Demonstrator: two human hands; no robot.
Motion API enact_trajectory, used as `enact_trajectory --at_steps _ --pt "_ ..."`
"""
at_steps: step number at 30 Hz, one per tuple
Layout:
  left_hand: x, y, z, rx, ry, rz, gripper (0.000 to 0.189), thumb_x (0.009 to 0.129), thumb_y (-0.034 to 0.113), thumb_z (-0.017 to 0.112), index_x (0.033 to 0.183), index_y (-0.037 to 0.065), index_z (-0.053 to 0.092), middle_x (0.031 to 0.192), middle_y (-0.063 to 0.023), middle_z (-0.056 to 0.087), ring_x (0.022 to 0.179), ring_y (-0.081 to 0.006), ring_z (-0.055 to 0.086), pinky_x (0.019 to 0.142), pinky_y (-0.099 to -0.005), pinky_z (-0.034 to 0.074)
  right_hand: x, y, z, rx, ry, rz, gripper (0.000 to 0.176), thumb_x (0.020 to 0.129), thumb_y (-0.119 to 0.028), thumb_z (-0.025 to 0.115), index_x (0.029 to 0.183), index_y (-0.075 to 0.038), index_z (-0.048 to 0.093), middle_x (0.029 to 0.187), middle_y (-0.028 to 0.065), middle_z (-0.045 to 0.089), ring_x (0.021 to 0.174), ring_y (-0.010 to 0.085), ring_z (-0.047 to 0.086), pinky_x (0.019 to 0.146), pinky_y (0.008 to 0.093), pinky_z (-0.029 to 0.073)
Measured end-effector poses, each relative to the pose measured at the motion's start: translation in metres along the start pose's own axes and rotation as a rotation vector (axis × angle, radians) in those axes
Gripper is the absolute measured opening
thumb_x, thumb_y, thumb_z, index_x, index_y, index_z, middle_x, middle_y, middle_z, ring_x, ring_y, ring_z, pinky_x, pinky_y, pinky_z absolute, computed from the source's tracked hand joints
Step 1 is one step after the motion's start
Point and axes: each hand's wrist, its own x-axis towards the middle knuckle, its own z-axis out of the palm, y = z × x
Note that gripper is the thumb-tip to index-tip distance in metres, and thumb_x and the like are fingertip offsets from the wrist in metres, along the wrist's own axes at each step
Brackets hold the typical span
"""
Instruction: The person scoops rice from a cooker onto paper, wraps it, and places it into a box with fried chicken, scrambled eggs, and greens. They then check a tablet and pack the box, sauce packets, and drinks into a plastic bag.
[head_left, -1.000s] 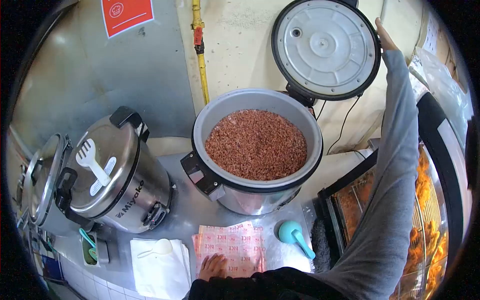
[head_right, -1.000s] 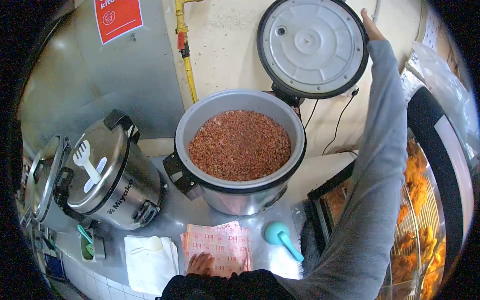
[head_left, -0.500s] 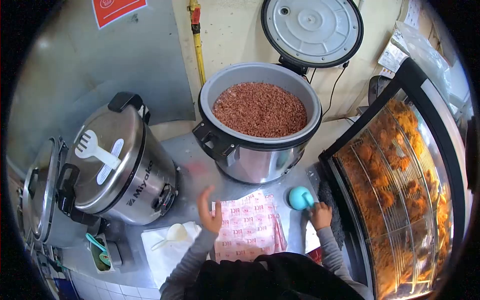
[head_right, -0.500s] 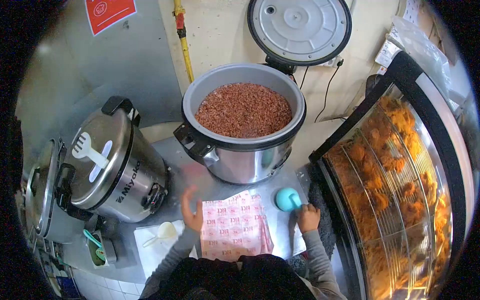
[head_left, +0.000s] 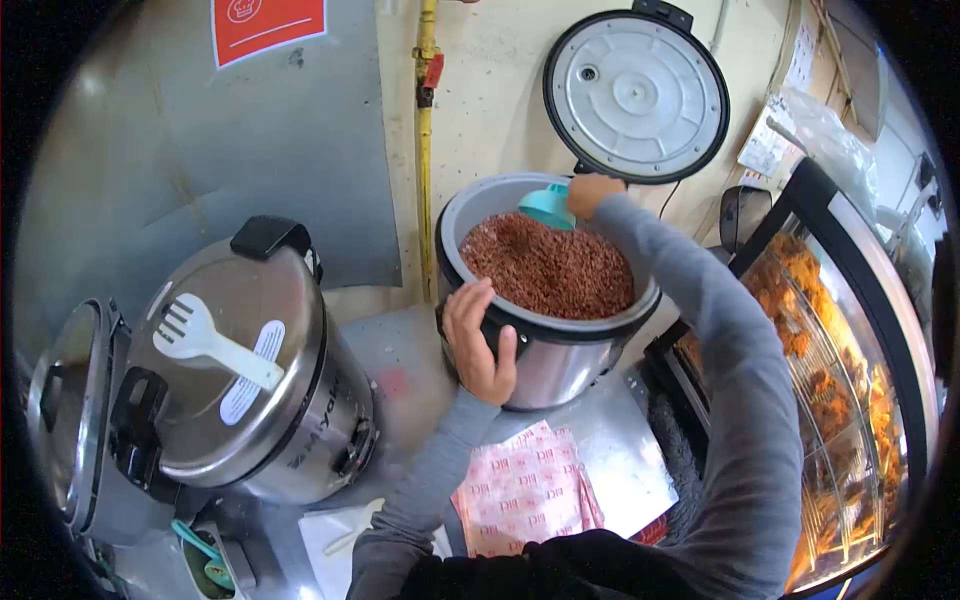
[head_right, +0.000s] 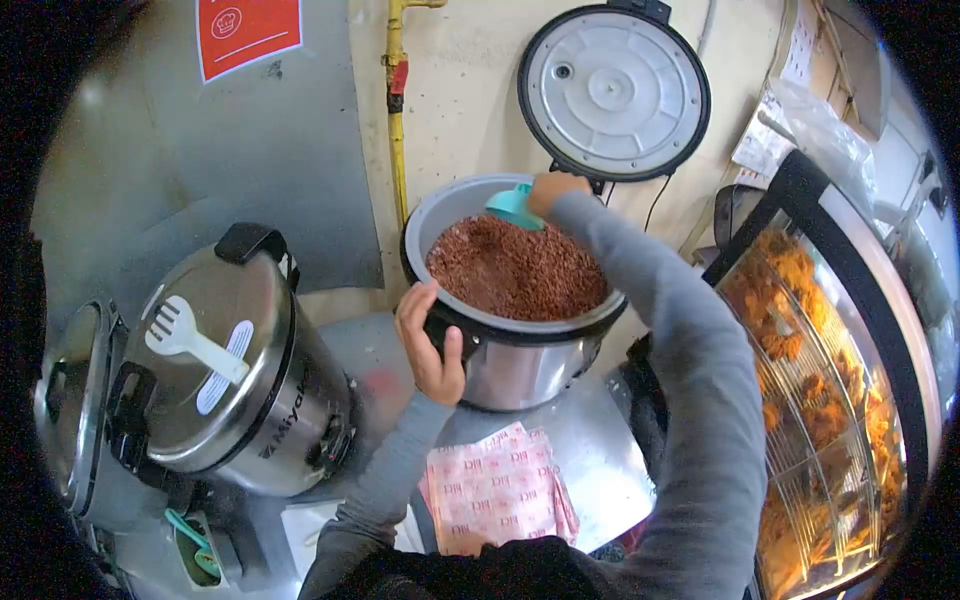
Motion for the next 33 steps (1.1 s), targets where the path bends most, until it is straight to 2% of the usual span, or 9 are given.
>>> enact_trajectory --at_steps 4,8,11,14,22,25,28,31,33 --pt "-0.009 -0.007 0.004 0.188 -0.039 0.027 0.044 0.086 0.023 0.049 0.125 0.005 0.042 0.128 -0.014 0.048 0.121 -0.0326 0.041 0.105 -0.0502 0.019 0.065 -0.015 0.101 -0.165 0.333 -0.286 0.032 0.084 -0.024 0.045 0.098 -0.006 0.066 0.091 0.0198 0.065 0.085 0.0349 0.064 0.074 0.0453 0.051" --pt "-0.008 -0.009 0.008 0.194 0.002 0.066 0.044 0.09 0.03 0.043 0.124 0.003 0.041 0.127 -0.0168 0.046 0.121 -0.0349 0.04 0.104 -0.0526 0.02 0.112 -0.012 0.096 -0.274 -0.197 -0.5 0.035 0.088 -0.027 0.04 0.098 -0.004 0.064 0.089 0.0219 0.064 0.077 0.0387 0.062 0.073 0.0494 0.048" --pt "-0.01 -0.01 0.009 0.198 0.015 0.072 0.044 0.09 0.03 0.043 0.124 0.002 0.042 0.127 -0.0177 0.046 0.12 -0.036 0.04 0.103 -0.0532 0.021 0.081 -0.018 0.089 -0.121 -0.237 -0.546 0.041 0.09 -0.03 0.037 0.093 0.0 0.064 0.089 0.0241 0.063 0.081 0.0412 0.061 0.078 0.0493 0.046" --pt "-0.009 -0.01 0.009 0.205 0.026 0.078 0.044 0.089 0.03 0.044 0.124 0.003 0.041 0.127 -0.0175 0.046 0.119 -0.0357 0.04 0.103 -0.0528 0.021 0.026 -0.028 0.082 0.061 -0.215 -0.361 0.044 0.091 -0.032 0.036 0.087 0.002 0.064 0.088 0.0253 0.063 0.085 0.0424 0.061 0.08 0.0486 0.046" --pt "-0.009 -0.011 0.009 0.211 0.043 0.115 0.046 0.087 0.028 0.045 0.125 0.002 0.037 0.128 -0.0187 0.043 0.119 -0.0373 0.039 0.103 -0.0545 0.021 -0.079 -0.056 0.004 -0.218 -0.23 -0.504 0.033 0.08 -0.027 0.047 0.105 -0.014 0.065 0.09 0.0174 0.066 0.088 0.0337 0.065 0.076 0.0451 0.051" --pt "-0.009 -0.011 0.009 0.218 0.033 0.123 0.046 0.087 0.027 0.045 0.125 0.002 0.036 0.129 -0.0193 0.042 0.118 -0.0386 0.038 0.102 -0.055 0.022 -0.088 -0.037 -0.011 -0.141 -0.085 -0.481 0.041 0.09 -0.032 0.039 0.094 -0.002 0.065 0.08 0.0206 0.065 0.075 0.0365 0.065 0.069 0.0469 0.052" --pt "-0.009 -0.01 0.009 0.219 0.031 0.124 0.046 0.087 0.026 0.045 0.125 0.001 0.036 0.128 -0.0197 0.043 0.117 -0.0386 0.038 0.102 -0.0539 0.023 -0.058 -0.02 0.017 -0.147 -0.354 -0.458 0.045 0.091 -0.035 0.037 0.095 0.001 0.064 0.08 0.0207 0.065 0.072 0.0344 0.065 0.061 0.0458 0.053" --pt "-0.01 -0.011 0.008 0.221 0.029 0.133 0.046 0.087 0.026 0.045 0.125 0.001 0.036 0.128 -0.0196 0.042 0.118 -0.0382 0.038 0.102 -0.0531 0.023 -0.076 -0.03 0.003 0.1 -0.663 -0.151 0.052 0.092 -0.04 0.035 0.092 0.005 0.062 0.075 0.0201 0.063 0.065 0.0312 0.064 0.053 0.0437 0.051" --pt "-0.01 -0.01 0.009 0.221 0.029 0.125 0.047 0.087 0.026 0.046 0.125 0.0 0.036 0.128 -0.0197 0.043 0.117 -0.0381 0.039 0.102 -0.0527 0.024 -0.083 -0.022 -0.009 0.102 -0.612 -0.207 0.052 0.091 -0.041 0.036 0.1 0.004 0.06 0.091 0.0229 0.061 0.075 0.0336 0.063 0.064 0.0439 0.05"
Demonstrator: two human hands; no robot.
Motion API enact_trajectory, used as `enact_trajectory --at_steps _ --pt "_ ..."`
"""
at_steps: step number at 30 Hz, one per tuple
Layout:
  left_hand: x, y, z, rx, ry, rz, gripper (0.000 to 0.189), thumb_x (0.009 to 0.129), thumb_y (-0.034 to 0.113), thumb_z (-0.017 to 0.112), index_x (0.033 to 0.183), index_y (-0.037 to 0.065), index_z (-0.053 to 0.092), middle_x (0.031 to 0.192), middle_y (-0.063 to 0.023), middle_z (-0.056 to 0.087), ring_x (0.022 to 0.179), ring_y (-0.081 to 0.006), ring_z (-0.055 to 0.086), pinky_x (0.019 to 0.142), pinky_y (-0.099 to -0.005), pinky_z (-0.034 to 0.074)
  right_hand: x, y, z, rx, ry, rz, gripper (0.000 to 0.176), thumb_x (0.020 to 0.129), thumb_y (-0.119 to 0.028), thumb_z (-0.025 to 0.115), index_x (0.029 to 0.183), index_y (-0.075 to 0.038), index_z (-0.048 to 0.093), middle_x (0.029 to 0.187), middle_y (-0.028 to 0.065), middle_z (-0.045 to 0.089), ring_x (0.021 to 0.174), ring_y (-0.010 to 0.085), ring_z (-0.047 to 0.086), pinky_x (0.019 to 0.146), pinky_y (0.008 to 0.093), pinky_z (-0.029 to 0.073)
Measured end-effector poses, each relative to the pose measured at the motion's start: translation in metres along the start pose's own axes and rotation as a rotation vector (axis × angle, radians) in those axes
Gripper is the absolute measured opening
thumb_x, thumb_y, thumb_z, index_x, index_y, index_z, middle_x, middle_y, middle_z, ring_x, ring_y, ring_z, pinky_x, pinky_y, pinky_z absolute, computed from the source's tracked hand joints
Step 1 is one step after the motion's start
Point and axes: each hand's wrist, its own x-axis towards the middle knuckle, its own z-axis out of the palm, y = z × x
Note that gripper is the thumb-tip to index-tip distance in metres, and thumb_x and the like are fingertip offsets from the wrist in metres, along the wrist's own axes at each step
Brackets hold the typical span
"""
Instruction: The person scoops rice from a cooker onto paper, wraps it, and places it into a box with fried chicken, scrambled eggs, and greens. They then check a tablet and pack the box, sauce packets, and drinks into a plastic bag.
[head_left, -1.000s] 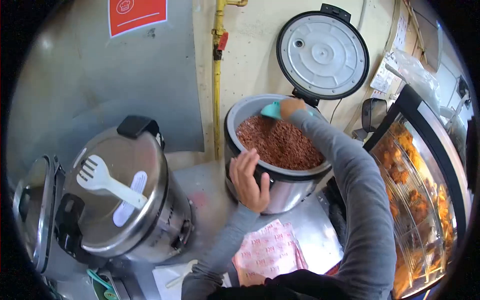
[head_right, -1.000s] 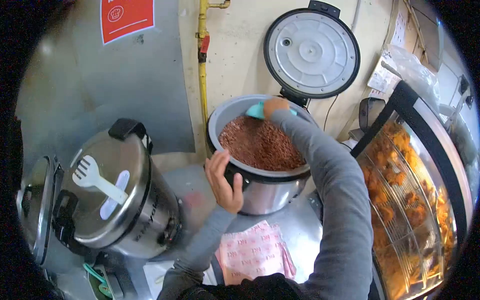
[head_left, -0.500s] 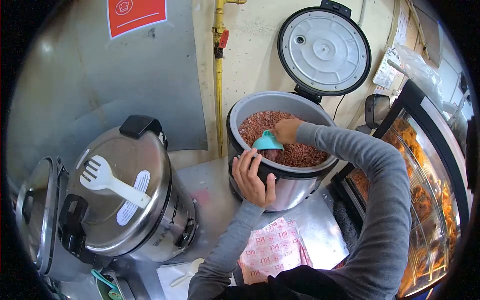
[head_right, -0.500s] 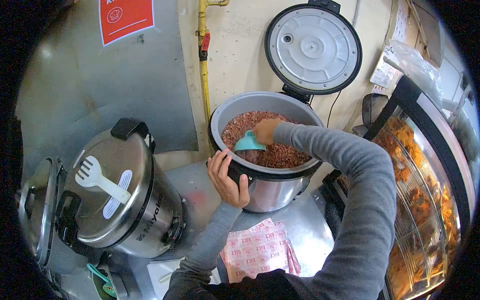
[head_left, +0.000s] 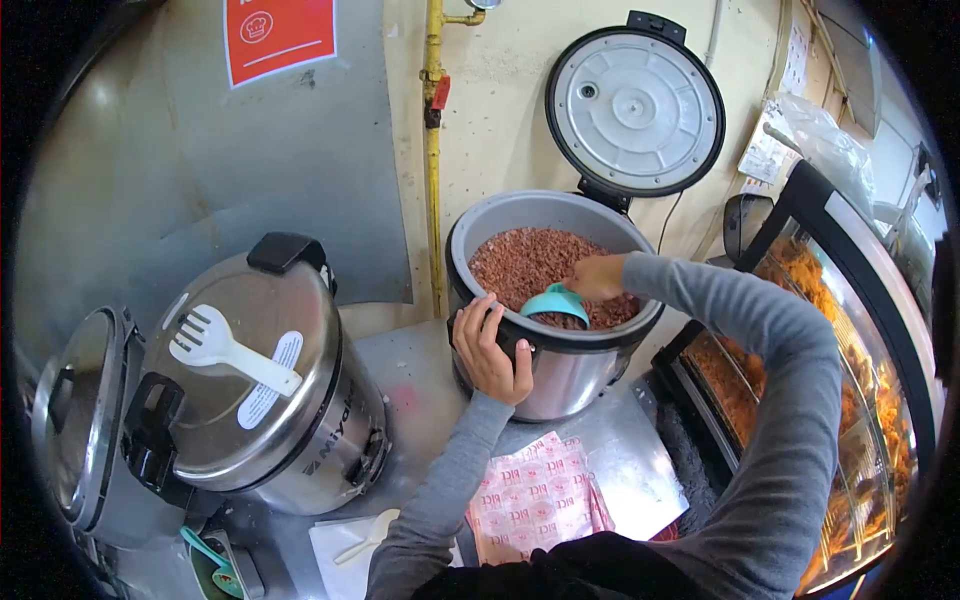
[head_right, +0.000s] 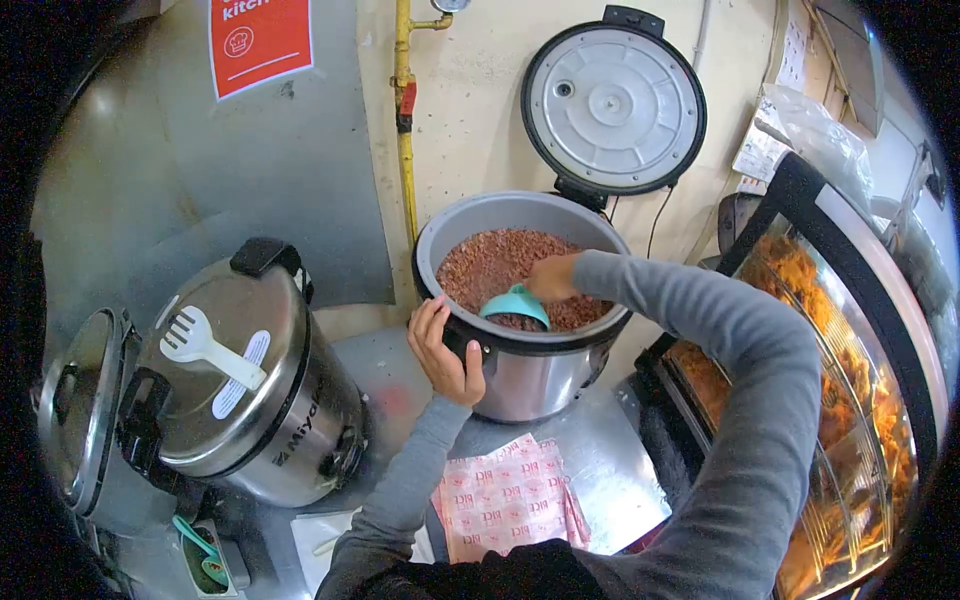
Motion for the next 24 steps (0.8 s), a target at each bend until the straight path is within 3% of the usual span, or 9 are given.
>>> enact_trajectory --at_steps 1,4,5,8,9,12,16,20,24 --pt "0.0 -0.001 -0.001 0.001 -0.003 0.0 0.047 0.087 0.026 0.046 0.125 0.0 0.036 0.128 -0.0198 0.043 0.117 -0.038 0.039 0.101 -0.0525 0.024 -0.002 0.001 -0.003 -0.007 0.026 -0.029 0.053 0.09 -0.042 0.037 0.104 0.004 0.059 0.099 0.0244 0.061 0.081 0.0348 0.063 0.069 0.0441 0.049" --pt "0.0 0.0 0.001 -0.002 -0.001 -0.007 0.047 0.087 0.026 0.046 0.125 0.0 0.037 0.127 -0.0202 0.043 0.115 -0.0378 0.039 0.101 -0.0522 0.024 -0.004 -0.001 -0.003 0.09 -0.09 0.057 0.056 0.09 -0.044 0.036 0.105 0.006 0.057 0.102 0.0242 0.059 0.075 0.0331 0.062 0.068 0.0442 0.049" --pt "0.002 0.001 -0.001 0.003 0.003 0.003 0.047 0.087 0.026 0.046 0.124 0.0 0.037 0.126 -0.0208 0.043 0.114 -0.0379 0.039 0.1 -0.0518 0.025 0.002 -0.004 -0.001 -0.026 -0.083 -0.01 0.056 0.09 -0.046 0.036 0.103 0.005 0.056 0.096 0.023 0.058 0.071 0.0294 0.062 0.059 0.0414 0.05" --pt "0.004 -0.001 -0.002 -0.01 0.004 0.015 0.047 0.086 0.026 0.047 0.124 0.0 0.037 0.125 -0.0211 0.043 0.113 -0.0378 0.039 0.1 -0.0515 0.025 -0.001 0.005 0.004 0.099 -0.092 0.016 0.056 0.091 -0.045 0.035 0.1 0.005 0.058 0.087 0.0214 0.06 0.068 0.028 0.062 0.052 0.0396 0.05" --pt "0.003 -0.001 -0.003 0.0 -0.008 0.004 0.046 0.086 0.025 0.047 0.123 0.0 0.037 0.125 -0.0213 0.043 0.113 -0.0377 0.039 0.1 -0.0514 0.025 0.005 0.013 0.004 0.136 -0.124 -0.006 0.054 0.092 -0.045 0.034 0.096 0.001 0.061 0.075 0.019 0.06 0.064 0.0255 0.061 0.045 0.037 0.048" --pt "0.002 -0.001 -0.002 -0.003 -0.015 -0.005 0.045 0.086 0.024 0.047 0.123 0.0 0.036 0.125 -0.0209 0.043 0.113 -0.0375 0.039 0.1 -0.0511 0.025 0.021 0.022 -0.012 0.004 -0.111 -0.084 0.059 0.095 -0.047 0.029 0.087 0.005 0.058 0.068 0.0167 0.059 0.056 0.0261 0.061 0.045 0.0384 0.05" --pt "-0.001 -0.003 -0.001 -0.009 -0.029 -0.009 0.047 0.085 0.024 0.048 0.123 0.0 0.036 0.126 -0.0202 0.043 0.114 -0.0372 0.039 0.099 -0.0503 0.026 0.03 0.008 0.013 -0.312 0.344 -0.095 0.035 0.088 -0.031 0.041 0.104 -0.011 0.066 0.097 0.0169 0.066 0.093 0.0331 0.063 0.078 0.0459 0.05" --pt "0.0 -0.004 0.0 -0.008 -0.011 -0.001 0.047 0.085 0.023 0.048 0.124 -0.001 0.036 0.125 -0.0206 0.044 0.113 -0.0372 0.039 0.098 -0.0492 0.027 -0.002 -0.019 0.009 -0.229 0.198 -0.11 0.035 0.084 -0.025 0.046 0.107 -0.007 0.064 0.099 0.0199 0.064 0.093 0.0375 0.062 0.081 0.047 0.049" --pt "0.001 -0.002 -0.001 -0.011 -0.009 -0.001 0.048 0.085 0.024 0.048 0.124 -0.001 0.036 0.125 -0.0207 0.045 0.112 -0.0372 0.04 0.098 -0.049 0.027 -0.023 0.001 0.009 -0.124 0.15 -0.179 0.038 0.089 -0.028 0.04 0.098 0.0 0.065 0.099 0.0246 0.062 0.089 0.039 0.063 0.079 0.0485 0.049"
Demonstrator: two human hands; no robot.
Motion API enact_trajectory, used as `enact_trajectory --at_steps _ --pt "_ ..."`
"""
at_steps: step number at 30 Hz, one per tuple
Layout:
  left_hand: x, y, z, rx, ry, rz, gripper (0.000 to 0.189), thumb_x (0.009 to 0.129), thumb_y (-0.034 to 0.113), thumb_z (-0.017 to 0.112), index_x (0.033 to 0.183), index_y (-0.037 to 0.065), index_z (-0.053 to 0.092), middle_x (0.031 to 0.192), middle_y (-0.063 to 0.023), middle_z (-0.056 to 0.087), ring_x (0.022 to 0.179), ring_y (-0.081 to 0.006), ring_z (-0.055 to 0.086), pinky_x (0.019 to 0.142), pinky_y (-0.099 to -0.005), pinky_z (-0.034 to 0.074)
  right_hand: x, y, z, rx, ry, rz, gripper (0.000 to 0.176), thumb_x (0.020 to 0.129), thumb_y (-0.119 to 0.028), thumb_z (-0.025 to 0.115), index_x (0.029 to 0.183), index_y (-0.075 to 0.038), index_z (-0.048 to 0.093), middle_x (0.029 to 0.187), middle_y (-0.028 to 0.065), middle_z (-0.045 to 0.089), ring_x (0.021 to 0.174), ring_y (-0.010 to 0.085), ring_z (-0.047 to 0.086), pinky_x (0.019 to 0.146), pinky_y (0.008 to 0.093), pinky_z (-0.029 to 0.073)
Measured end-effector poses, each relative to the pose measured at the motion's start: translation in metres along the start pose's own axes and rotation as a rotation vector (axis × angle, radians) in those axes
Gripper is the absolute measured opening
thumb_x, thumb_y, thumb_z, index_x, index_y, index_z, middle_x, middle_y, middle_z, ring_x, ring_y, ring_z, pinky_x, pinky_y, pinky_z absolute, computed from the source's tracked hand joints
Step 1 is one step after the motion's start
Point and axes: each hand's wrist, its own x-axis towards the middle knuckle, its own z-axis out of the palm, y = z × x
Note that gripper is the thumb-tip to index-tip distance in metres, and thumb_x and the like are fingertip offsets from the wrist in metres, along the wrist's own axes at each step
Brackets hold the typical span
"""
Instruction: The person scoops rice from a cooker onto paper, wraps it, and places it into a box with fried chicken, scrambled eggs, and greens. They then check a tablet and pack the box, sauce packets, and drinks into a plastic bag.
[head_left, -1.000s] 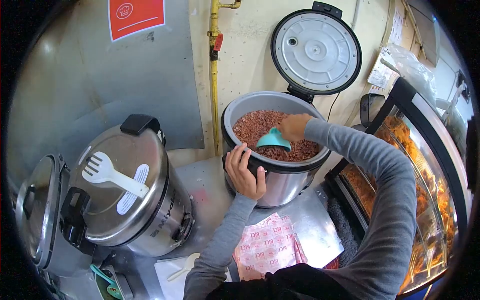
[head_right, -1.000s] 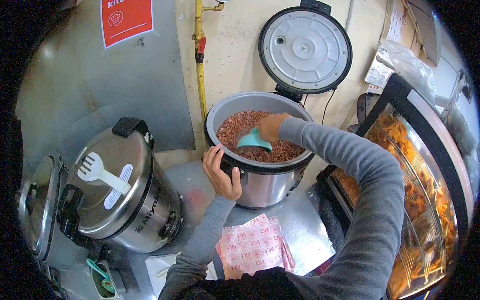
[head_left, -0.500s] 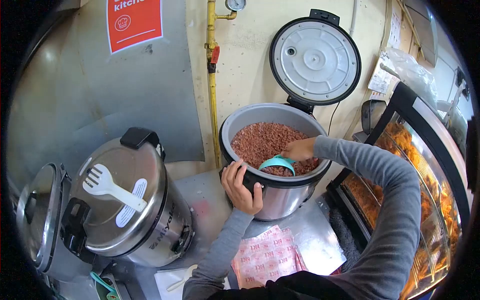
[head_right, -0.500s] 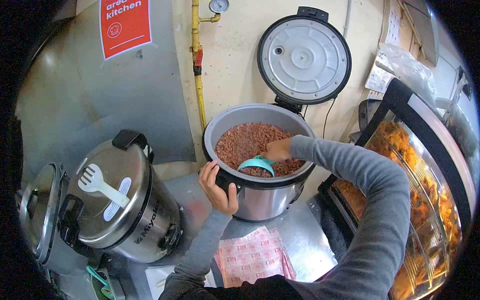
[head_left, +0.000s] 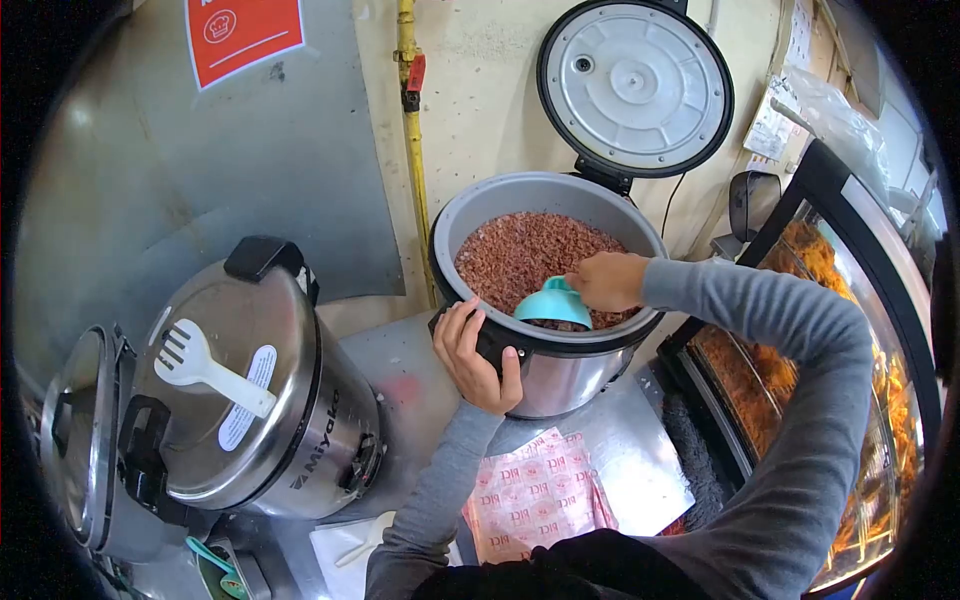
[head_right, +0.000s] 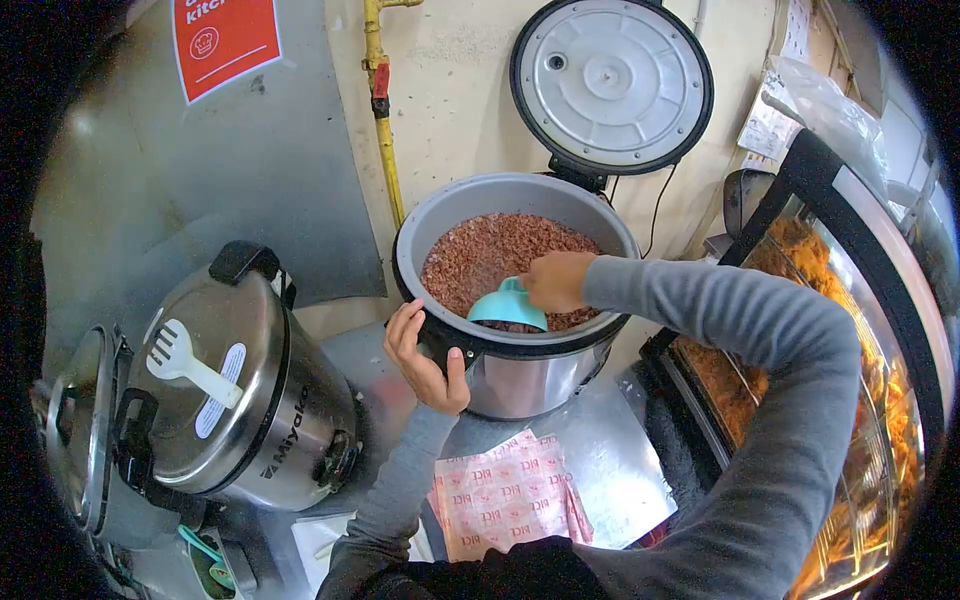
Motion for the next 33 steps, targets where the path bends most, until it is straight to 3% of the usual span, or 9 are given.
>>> enact_trajectory --at_steps 4,8,9,13,17,21,26,30,33 --pt "0.003 -0.001 0.003 -0.001 0.028 -0.003 0.048 0.085 0.025 0.048 0.124 -0.001 0.036 0.125 -0.0203 0.044 0.112 -0.0366 0.04 0.098 -0.0487 0.027 0.005 0.018 -0.013 0.141 -0.133 0.151 0.052 0.095 -0.039 0.032 0.098 0.004 0.06 0.089 0.0268 0.062 0.085 0.0361 0.063 0.075 0.0459 0.049" --pt "0.0 0.0 0.0 0.021 0.003 0.003 0.047 0.086 0.025 0.047 0.124 -0.001 0.036 0.125 -0.02 0.044 0.112 -0.0359 0.039 0.098 -0.0482 0.027 0.031 0.018 -0.007 0.287 -0.369 0.21 0.054 0.091 -0.044 0.037 0.097 0.005 0.057 0.085 0.0198 0.062 0.066 0.0293 0.06 0.051 0.0396 0.049" --pt "-0.002 -0.003 0.001 0.013 -0.008 -0.002 0.047 0.087 0.026 0.047 0.125 0.0 0.036 0.125 -0.0201 0.043 0.113 -0.0359 0.039 0.098 -0.0481 0.026 0.029 0.018 -0.011 0.293 -0.397 0.209 0.047 0.089 -0.045 0.038 0.09 -0.002 0.057 0.069 0.01 0.059 0.05 0.02 0.053 0.04 0.0292 0.041" --pt "0.002 0.003 -0.003 0.036 -0.051 -0.021 0.049 0.085 0.022 0.05 0.126 0.0 0.035 0.127 -0.02 0.043 0.115 -0.0366 0.038 0.1 -0.0483 0.024 0.055 0.075 0.003 0.615 -0.761 0.303 0.035 0.089 -0.041 0.034 0.071 -0.013 0.046 0.047 -0.0079 0.029 0.035 0.0011 0.023 0.034 0.0232 0.024" --pt "-0.02 0.039 -0.047 0.027 -0.093 -0.049 0.052 0.079 0.009 0.055 0.126 0.001 0.036 0.126 -0.0196 0.043 0.116 -0.0372 0.039 0.103 -0.0482 0.023 0.032 0.096 -0.005 0.964 -0.73 0.256 0.04 0.091 -0.04 0.027 0.069 -0.012 0.043 0.046 -0.0069 0.03 0.032 0.0025 0.022 0.03 0.0215 0.018" --pt "-0.128 0.081 -0.097 -0.108 -0.357 -0.153 0.052 0.075 0.008 0.059 0.124 0.002 0.042 0.12 -0.0182 0.05 0.111 -0.0367 0.045 0.098 -0.049 0.032 -0.013 0.117 0.008 1.427 -0.754 0.024 0.049 0.091 -0.05 0.023 0.068 -0.012 0.044 0.044 -0.0058 0.03 0.03 0.0033 0.026 0.027 0.0212 0.021" --pt "-0.242 0.123 -0.155 -0.188 -1.036 -0.361 0.044 0.077 0.019 0.058 0.118 0.005 0.052 0.124 -0.0138 0.049 0.119 -0.031 0.044 0.103 -0.0445 0.031 -0.106 0.079 0.067 2.044 -0.749 -0.021 0.061 0.086 -0.065 0.033 0.066 -0.008 0.043 0.044 -0.003 0.034 0.029 0.0056 0.03 0.024 0.0199 0.022" --pt "-0.295 0.143 -0.178 0.022 -1.283 -0.364 0.065 0.08 0.039 0.059 0.132 0.006 0.039 0.145 -0.0168 0.026 0.136 -0.031 0.021 0.109 -0.0508 0.013 -0.168 0.011 0.161 2.31 -0.844 0.544 0.058 0.088 -0.061 0.033 0.068 -0.008 0.043 0.048 -0.0029 0.035 0.033 0.0053 0.028 0.028 0.0186 0.024" --pt "-0.292 0.151 -0.181 0.084 -1.269 -0.39 0.069 0.078 0.037 0.061 0.136 0.008 0.036 0.145 -0.0177 0.025 0.136 -0.0333 0.02 0.11 -0.0513 0.013 -0.172 -0.018 0.288 2.208 -0.975 0.509 0.047 0.092 -0.05 0.032 0.074 -0.008 0.045 0.05 -0.0036 0.034 0.036 0.0045 0.029 0.031 0.02 0.027"
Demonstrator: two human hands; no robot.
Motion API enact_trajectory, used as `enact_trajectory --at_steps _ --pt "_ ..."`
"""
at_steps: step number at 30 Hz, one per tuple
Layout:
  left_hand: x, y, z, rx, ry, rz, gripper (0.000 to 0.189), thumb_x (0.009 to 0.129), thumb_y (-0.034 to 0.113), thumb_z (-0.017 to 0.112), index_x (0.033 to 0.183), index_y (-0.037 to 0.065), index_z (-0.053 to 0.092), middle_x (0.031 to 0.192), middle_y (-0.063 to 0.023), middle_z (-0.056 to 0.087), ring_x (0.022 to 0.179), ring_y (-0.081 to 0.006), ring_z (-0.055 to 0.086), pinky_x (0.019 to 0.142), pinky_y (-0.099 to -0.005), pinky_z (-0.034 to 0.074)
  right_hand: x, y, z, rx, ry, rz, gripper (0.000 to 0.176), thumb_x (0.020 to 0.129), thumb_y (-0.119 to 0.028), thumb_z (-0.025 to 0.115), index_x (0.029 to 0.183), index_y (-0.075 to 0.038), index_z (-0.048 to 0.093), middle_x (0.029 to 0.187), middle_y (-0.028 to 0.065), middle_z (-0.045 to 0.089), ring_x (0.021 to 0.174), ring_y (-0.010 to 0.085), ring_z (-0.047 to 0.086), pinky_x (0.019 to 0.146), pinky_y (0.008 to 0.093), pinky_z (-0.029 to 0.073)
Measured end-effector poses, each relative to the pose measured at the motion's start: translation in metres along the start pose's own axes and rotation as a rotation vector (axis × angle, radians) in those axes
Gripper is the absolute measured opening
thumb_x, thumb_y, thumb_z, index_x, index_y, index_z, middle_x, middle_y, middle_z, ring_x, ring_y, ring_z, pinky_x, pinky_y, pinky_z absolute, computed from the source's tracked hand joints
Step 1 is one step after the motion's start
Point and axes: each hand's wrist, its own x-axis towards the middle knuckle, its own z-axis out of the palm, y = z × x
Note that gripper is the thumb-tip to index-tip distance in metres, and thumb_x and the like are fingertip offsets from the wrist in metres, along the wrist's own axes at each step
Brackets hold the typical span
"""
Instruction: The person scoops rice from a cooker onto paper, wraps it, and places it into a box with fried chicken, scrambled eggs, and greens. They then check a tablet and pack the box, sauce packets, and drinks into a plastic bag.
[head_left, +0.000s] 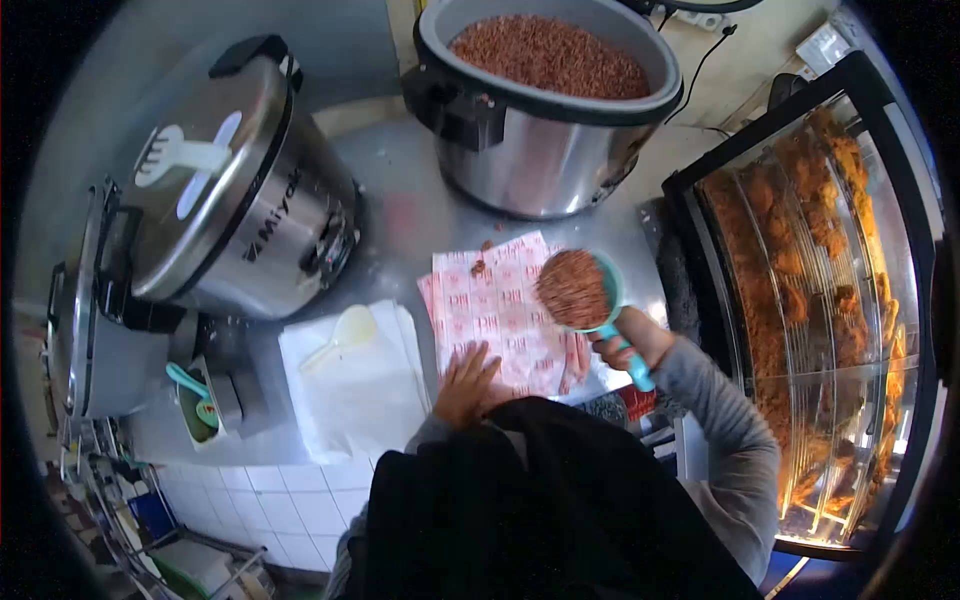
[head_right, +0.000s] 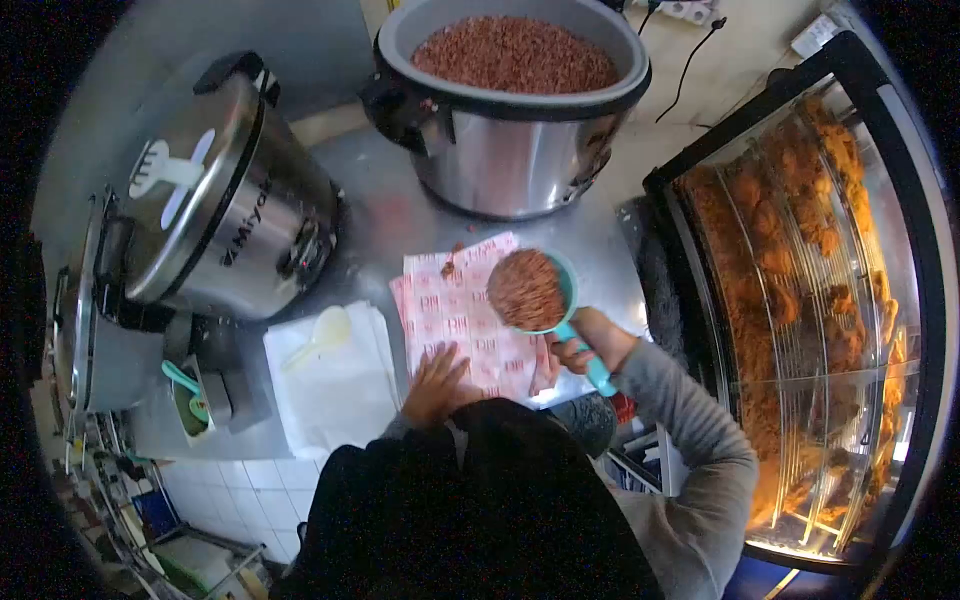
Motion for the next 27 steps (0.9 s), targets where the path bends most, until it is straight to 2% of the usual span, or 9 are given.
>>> enact_trajectory --at_steps 4,7,9,11,12,15,19,25,27 --pt "-0.013 0.006 -0.017 0.075 -0.074 -0.02 0.08 0.07 0.038 0.068 0.137 0.01 0.034 0.144 -0.0182 0.026 0.136 -0.0368 0.019 0.109 -0.0541 0.014 0.05 0.026 -0.024 -0.066 0.044 -0.155 0.043 0.096 -0.043 0.032 0.075 -0.008 0.048 0.052 -0.0029 0.038 0.038 0.0056 0.033 0.035 0.0216 0.028" --pt "-0.03 0.007 -0.033 -0.018 -0.096 -0.032 0.069 0.073 0.031 0.069 0.131 0.008 0.041 0.141 -0.0182 0.031 0.133 -0.0356 0.025 0.108 -0.0497 0.021 0.042 0.022 0.021 -0.257 0.431 -0.828 0.043 0.097 -0.041 0.034 0.075 -0.007 0.049 0.054 -0.0017 0.044 0.039 0.0067 0.035 0.036 0.0223 0.027" --pt "-0.043 -0.001 -0.03 -0.12 0.008 0.013 0.058 0.076 0.025 0.066 0.127 0.006 0.046 0.139 -0.0174 0.035 0.131 -0.0335 0.03 0.108 -0.0454 0.026 0.045 0.026 0.036 -0.716 0.751 -1.298 0.037 0.096 -0.035 0.041 0.082 -0.004 0.053 0.053 0.0054 0.047 0.042 0.0165 0.045 0.042 0.0332 0.037" --pt "-0.051 -0.006 -0.029 -0.064 0.012 0.061 0.049 0.077 0.019 0.063 0.122 0.004 0.049 0.135 -0.0154 0.041 0.128 -0.0302 0.037 0.104 -0.0396 0.033 0.052 0.044 0.043 -1.253 1.133 -1.412 0.029 0.092 -0.032 0.048 0.087 -0.004 0.054 0.057 0.0086 0.052 0.049 0.0238 0.054 0.049 0.0372 0.043" --pt "-0.053 -0.007 -0.029 -0.038 0.016 0.083 0.044 0.078 0.015 0.062 0.119 0.004 0.051 0.134 -0.0144 0.044 0.126 -0.0285 0.04 0.103 -0.0367 0.037 0.067 0.052 0.03 -1.518 1.122 -1.466 0.026 0.087 -0.031 0.057 0.09 -0.005 0.054 0.063 0.0102 0.057 0.055 0.0288 0.058 0.051 0.0375 0.044" --pt "-0.061 -0.014 -0.025 -0.032 0.016 0.063 0.038 0.078 0.012 0.059 0.114 0.002 0.055 0.127 -0.0101 0.051 0.121 -0.0255 0.047 0.097 -0.0323 0.043 0.123 0.08 -0.017 -1.853 0.99 -1.318 0.029 0.084 -0.033 0.06 0.09 -0.006 0.054 0.066 0.0118 0.057 0.054 0.0297 0.058 0.051 0.0377 0.045" --pt "-0.064 -0.027 -0.025 0.032 0.058 0.068 0.03 0.076 0.008 0.059 0.106 0.003 0.058 0.117 -0.0082 0.056 0.112 -0.0255 0.053 0.09 -0.0315 0.047 0.09 0.062 -0.001 -1.561 0.953 -1.303 0.028 0.087 -0.035 0.057 0.087 -0.007 0.054 0.057 0.0133 0.053 0.049 0.0316 0.056 0.046 0.0399 0.044" --pt "-0.04 -0.029 -0.047 -0.022 0.132 0.239 0.024 0.074 0.004 0.065 0.097 0.005 0.06 0.107 -0.0088 0.059 0.101 -0.0261 0.057 0.08 -0.0321 0.052 0.067 0.027 -0.071 -1.29 1.436 -1.262 0.036 0.089 -0.039 0.053 0.08 -0.005 0.049 0.059 0.0213 0.056 0.054 0.0409 0.056 0.046 0.0479 0.04" --pt "-0.044 -0.035 -0.05 -0.061 0.1 0.221 0.024 0.073 0.003 0.066 0.097 0.005 0.06 0.108 -0.0094 0.058 0.101 -0.0263 0.057 0.08 -0.0328 0.051 0.066 0.024 -0.086 -1.313 1.421 -0.965 0.032 0.087 -0.037 0.055 0.088 -0.005 0.053 0.079 0.0232 0.061 0.073 0.039 0.06 0.06 0.0481 0.044"
